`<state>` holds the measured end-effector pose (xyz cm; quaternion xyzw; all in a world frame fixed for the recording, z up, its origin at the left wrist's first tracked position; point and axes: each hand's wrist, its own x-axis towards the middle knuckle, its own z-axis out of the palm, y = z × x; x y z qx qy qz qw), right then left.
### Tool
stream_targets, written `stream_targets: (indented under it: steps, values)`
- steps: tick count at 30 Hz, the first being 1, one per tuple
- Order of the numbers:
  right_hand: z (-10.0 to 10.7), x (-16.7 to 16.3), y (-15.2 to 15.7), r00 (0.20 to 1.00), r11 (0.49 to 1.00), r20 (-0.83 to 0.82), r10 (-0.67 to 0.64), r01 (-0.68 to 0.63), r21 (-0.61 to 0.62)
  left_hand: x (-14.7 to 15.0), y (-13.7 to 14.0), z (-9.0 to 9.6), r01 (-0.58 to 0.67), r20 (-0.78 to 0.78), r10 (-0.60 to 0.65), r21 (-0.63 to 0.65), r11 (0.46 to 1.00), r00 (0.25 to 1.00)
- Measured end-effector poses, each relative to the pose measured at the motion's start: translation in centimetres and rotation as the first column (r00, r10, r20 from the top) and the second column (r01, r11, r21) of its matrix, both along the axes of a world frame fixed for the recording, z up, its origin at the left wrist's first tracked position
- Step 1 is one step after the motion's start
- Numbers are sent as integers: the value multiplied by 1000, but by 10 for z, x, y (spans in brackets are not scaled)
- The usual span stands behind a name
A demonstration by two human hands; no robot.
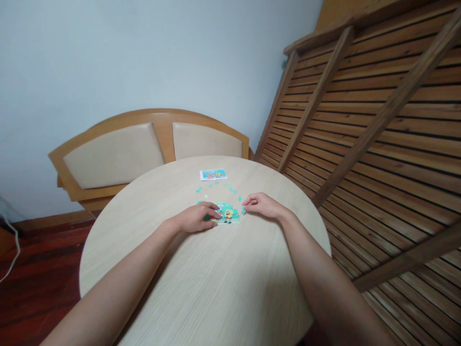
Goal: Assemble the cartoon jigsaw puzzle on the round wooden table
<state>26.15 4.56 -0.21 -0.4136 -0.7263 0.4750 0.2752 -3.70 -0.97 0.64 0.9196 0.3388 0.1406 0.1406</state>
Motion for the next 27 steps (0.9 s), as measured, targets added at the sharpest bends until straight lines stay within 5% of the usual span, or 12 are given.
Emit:
stream_targets:
  steps: [27]
  values:
    - [-3, -7, -2, 995, 998, 75, 66, -66, 7, -2, 2, -1, 17, 26, -17, -11, 1000, 1000]
